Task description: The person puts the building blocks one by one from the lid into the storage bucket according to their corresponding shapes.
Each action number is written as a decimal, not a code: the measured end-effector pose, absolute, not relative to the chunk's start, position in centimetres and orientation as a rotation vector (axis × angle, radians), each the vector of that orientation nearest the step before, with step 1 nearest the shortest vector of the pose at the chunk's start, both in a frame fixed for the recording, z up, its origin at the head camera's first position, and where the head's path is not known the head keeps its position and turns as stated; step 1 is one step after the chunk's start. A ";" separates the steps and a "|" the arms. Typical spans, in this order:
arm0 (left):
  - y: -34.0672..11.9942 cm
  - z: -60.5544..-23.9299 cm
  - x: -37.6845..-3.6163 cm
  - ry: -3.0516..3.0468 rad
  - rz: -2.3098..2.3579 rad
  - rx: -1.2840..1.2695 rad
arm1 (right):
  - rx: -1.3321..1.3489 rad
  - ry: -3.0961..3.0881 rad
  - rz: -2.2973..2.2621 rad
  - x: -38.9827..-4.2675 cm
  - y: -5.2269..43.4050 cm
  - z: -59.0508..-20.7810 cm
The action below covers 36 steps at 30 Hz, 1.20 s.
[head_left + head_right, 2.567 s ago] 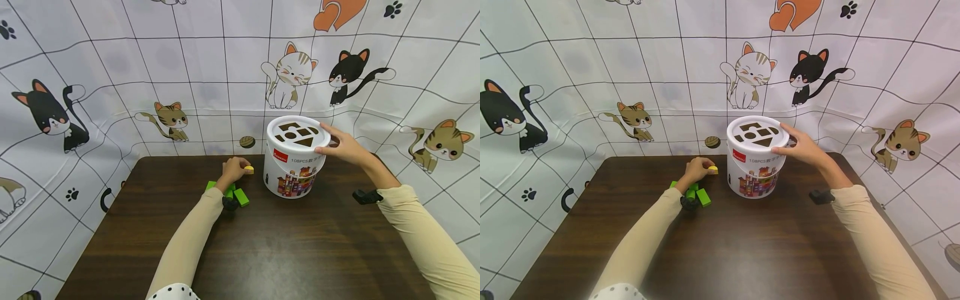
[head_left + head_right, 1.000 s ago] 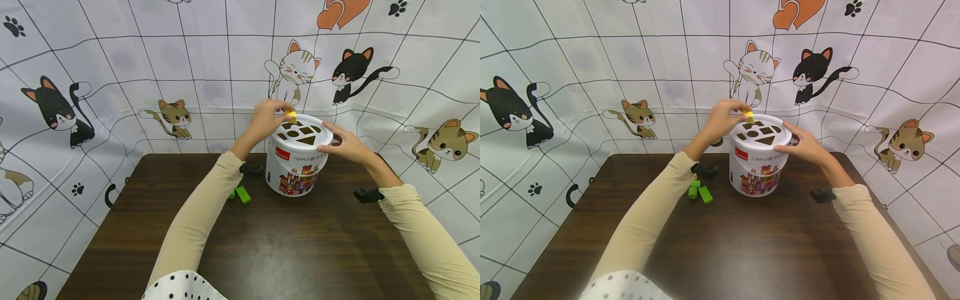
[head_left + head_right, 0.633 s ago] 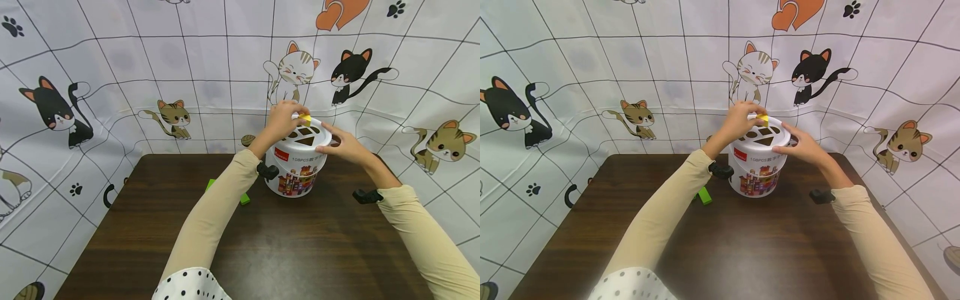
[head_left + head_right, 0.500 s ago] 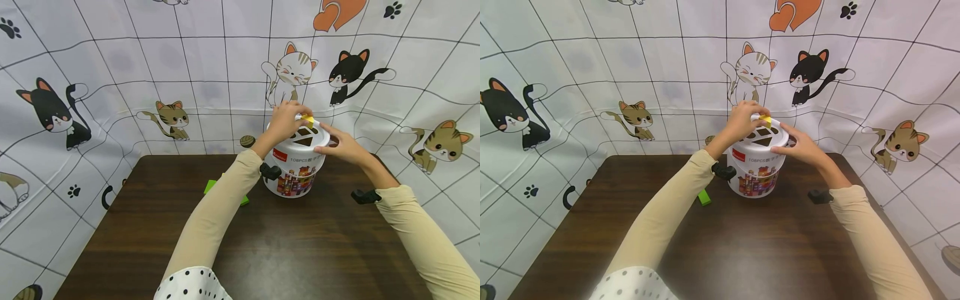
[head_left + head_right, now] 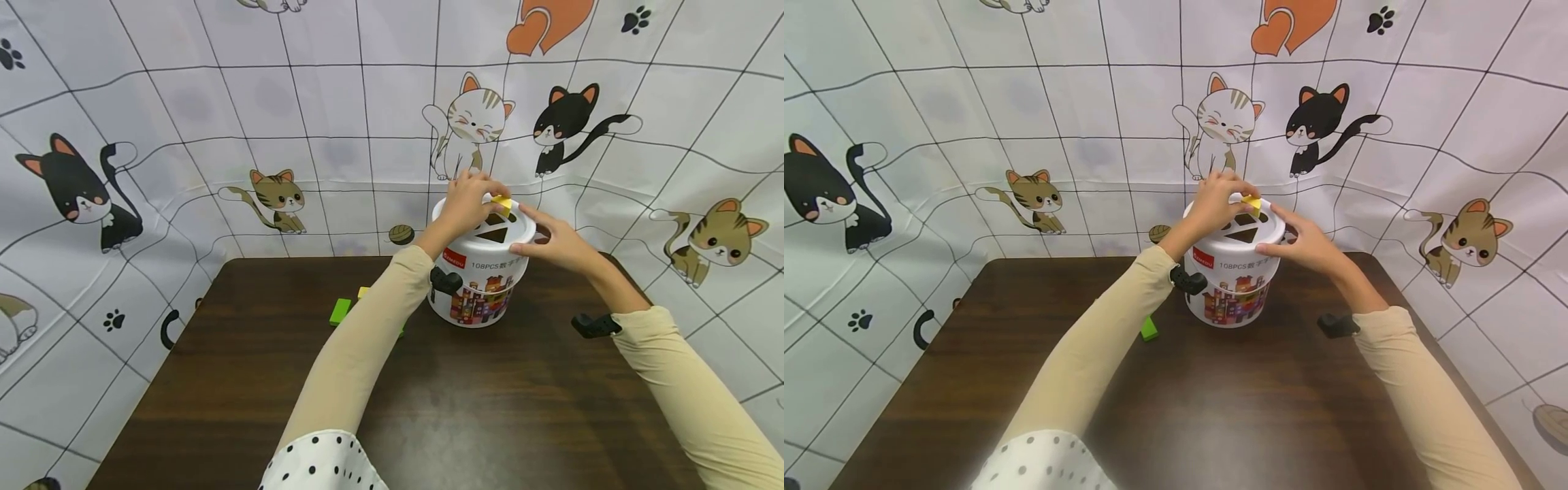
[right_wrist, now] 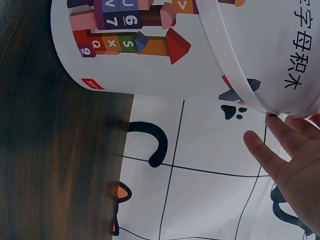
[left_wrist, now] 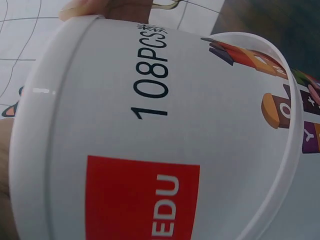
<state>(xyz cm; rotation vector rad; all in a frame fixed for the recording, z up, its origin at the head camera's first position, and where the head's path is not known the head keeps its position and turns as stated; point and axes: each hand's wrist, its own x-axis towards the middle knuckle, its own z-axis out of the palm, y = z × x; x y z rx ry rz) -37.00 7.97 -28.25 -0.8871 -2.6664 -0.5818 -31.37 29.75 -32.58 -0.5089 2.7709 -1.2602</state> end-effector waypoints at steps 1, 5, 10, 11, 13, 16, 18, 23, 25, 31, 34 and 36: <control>8.0 -28.4 -37.1 -2.668 -0.584 -0.889 | -0.509 2.769 -1.264 -31.4 29.8 -32.6; 8.3 -28.7 -37.5 -2.679 -0.609 -0.904 | -0.518 2.772 -1.273 -31.4 29.8 -32.7; 8.5 -28.6 -37.9 -2.697 -0.639 -0.918 | -0.529 2.783 -1.281 -31.5 29.7 -32.7; 8.5 -28.5 -38.0 -2.703 -0.643 -0.919 | -0.533 2.785 -1.282 -31.5 29.7 -32.7; 8.7 -28.5 -38.2 -2.714 -0.654 -0.919 | -0.531 2.790 -1.285 -31.5 29.7 -32.6; 8.9 -28.5 -38.5 -2.731 -0.672 -0.914 | -0.539 2.792 -1.290 -31.4 29.7 -32.6; 9.0 -28.5 -38.6 -2.739 -0.687 -0.913 | -0.541 2.785 -1.296 -31.4 29.7 -32.7; 9.2 -28.6 -38.9 -2.750 -0.702 -0.923 | -0.561 2.771 -1.299 -31.4 29.9 -32.9; 9.2 -28.6 -39.0 -2.752 -0.700 -0.934 | -0.559 2.770 -1.305 -31.4 29.8 -32.9; 9.3 -28.5 -39.1 -2.764 -0.688 -0.968 | -0.533 2.758 -1.325 -31.5 29.8 -32.9; 9.4 -28.4 -39.0 -2.774 -0.679 -0.960 | -0.525 2.758 -1.323 -31.5 29.8 -32.9; 9.4 -28.4 -39.0 -2.779 -0.674 -0.946 | -0.520 2.758 -1.321 -31.5 29.8 -32.8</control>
